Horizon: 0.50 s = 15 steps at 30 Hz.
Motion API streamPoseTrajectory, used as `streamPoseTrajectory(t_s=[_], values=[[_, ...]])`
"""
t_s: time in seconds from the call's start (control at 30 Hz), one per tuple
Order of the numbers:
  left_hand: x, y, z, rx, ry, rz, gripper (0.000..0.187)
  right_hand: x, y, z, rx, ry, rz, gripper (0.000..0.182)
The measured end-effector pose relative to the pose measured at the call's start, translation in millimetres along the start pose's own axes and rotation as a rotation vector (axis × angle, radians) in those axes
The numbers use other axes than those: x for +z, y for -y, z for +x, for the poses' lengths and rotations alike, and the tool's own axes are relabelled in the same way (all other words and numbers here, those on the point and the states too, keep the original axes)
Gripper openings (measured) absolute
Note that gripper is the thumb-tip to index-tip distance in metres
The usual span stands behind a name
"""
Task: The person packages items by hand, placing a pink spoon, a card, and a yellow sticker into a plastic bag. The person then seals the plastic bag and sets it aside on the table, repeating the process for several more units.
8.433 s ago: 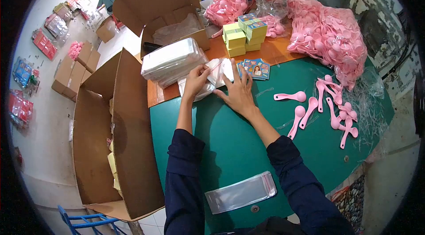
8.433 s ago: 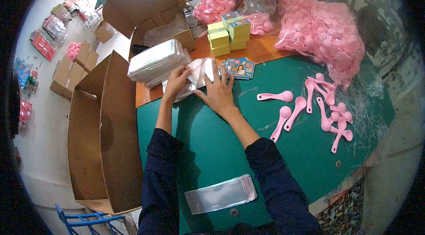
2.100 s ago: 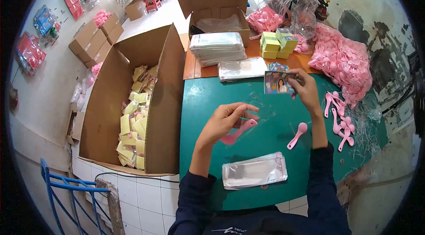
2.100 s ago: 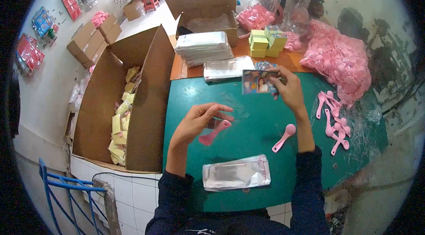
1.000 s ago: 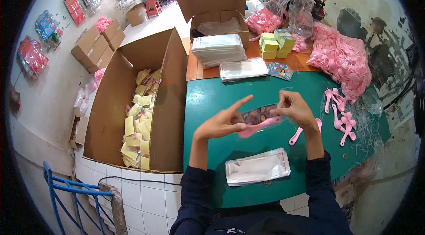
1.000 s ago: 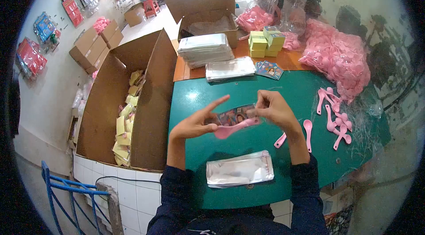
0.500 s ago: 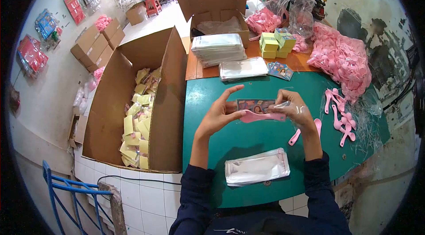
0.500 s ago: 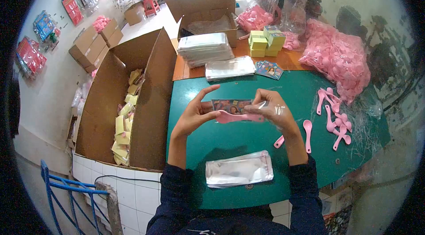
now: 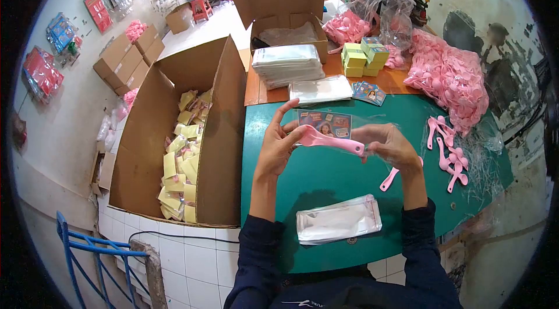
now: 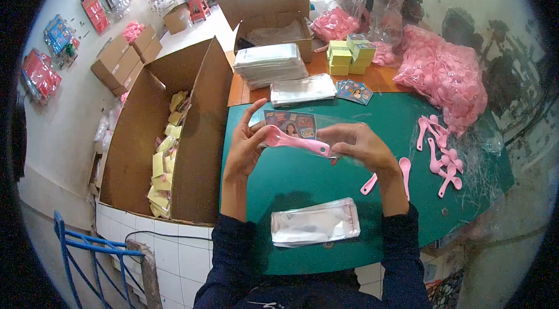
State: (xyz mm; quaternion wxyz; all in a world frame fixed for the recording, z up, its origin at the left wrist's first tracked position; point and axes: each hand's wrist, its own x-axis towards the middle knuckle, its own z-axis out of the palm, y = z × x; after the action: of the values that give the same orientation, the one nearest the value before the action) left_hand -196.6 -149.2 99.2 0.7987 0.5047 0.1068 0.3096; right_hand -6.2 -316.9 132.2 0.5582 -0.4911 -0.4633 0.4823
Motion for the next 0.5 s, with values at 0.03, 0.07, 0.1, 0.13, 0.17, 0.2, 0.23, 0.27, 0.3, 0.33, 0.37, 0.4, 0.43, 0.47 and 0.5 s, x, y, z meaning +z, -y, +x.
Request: streamPoseTrajectory(t_s=[0.03, 0.07, 0.1, 0.13, 0.17, 0.2, 0.23, 0.27, 0.3, 0.33, 0.37, 0.4, 0.43, 0.47, 0.5], values=[[-2, 0, 0, 0.01, 0.003, 0.021, 0.06, 3, 1, -1, 0.01, -0.031, -0.048, 0.038], [-1, 1, 0, 0.001, -0.001, -0.009, 0.06, 5, 2, -1, 0.018, -0.062, -0.096, 0.037], [3, 1, -1, -0.008, -0.004, -0.039, 0.059, 6, -1, -1, 0.016, -0.061, -0.064, 0.037], [5, 2, -3, -0.019, -0.007, -0.068, 0.059, 7, -6, -1, 0.016, -0.063, -0.031, 0.037], [4, 4, -3, -0.03, 0.009, -0.07, 0.059, 8, -9, -1, 0.017, -0.065, 0.002, 0.037], [0, 9, -2, -0.04, 0.027, -0.074, 0.059, 11, -6, -2, 0.02, -0.099, -0.009, 0.035], [-4, 15, -1, -0.047, 0.044, -0.078, 0.06, 16, 0, -3, 0.023, -0.132, -0.022, 0.033], [-6, 24, 2, 0.047, -0.065, 0.082, 0.059, 20, 3, -3, 0.025, -0.166, -0.036, 0.031], [-4, 34, 5, 0.141, -0.174, 0.241, 0.059, 21, 3, -2, -0.018, -0.232, -0.167, 0.029], [-4, 44, 5, 0.232, -0.284, 0.398, 0.059, 21, -1, -1, -0.058, -0.299, -0.297, 0.027], [-7, 52, 0, 0.122, -0.282, 0.385, 0.058, 21, -7, -2, -0.093, -0.366, -0.426, 0.025], [-9, 57, -8, 0.01, -0.28, 0.372, 0.058, 24, -15, -2, -0.211, -0.428, -0.593, 0.025], [-12, 64, -17, -0.1, -0.279, 0.362, 0.058, 28, -26, -2, -0.332, -0.484, -0.76, 0.025], [-15, 74, -29, -0.219, -0.181, 0.175, 0.06, 31, -38, -2, -0.457, -0.535, -0.925, 0.025], [-13, 74, -40, -0.344, -0.135, 0.06, 0.06, 33, -54, -3, -0.425, -0.467, -0.98, 0.027]])
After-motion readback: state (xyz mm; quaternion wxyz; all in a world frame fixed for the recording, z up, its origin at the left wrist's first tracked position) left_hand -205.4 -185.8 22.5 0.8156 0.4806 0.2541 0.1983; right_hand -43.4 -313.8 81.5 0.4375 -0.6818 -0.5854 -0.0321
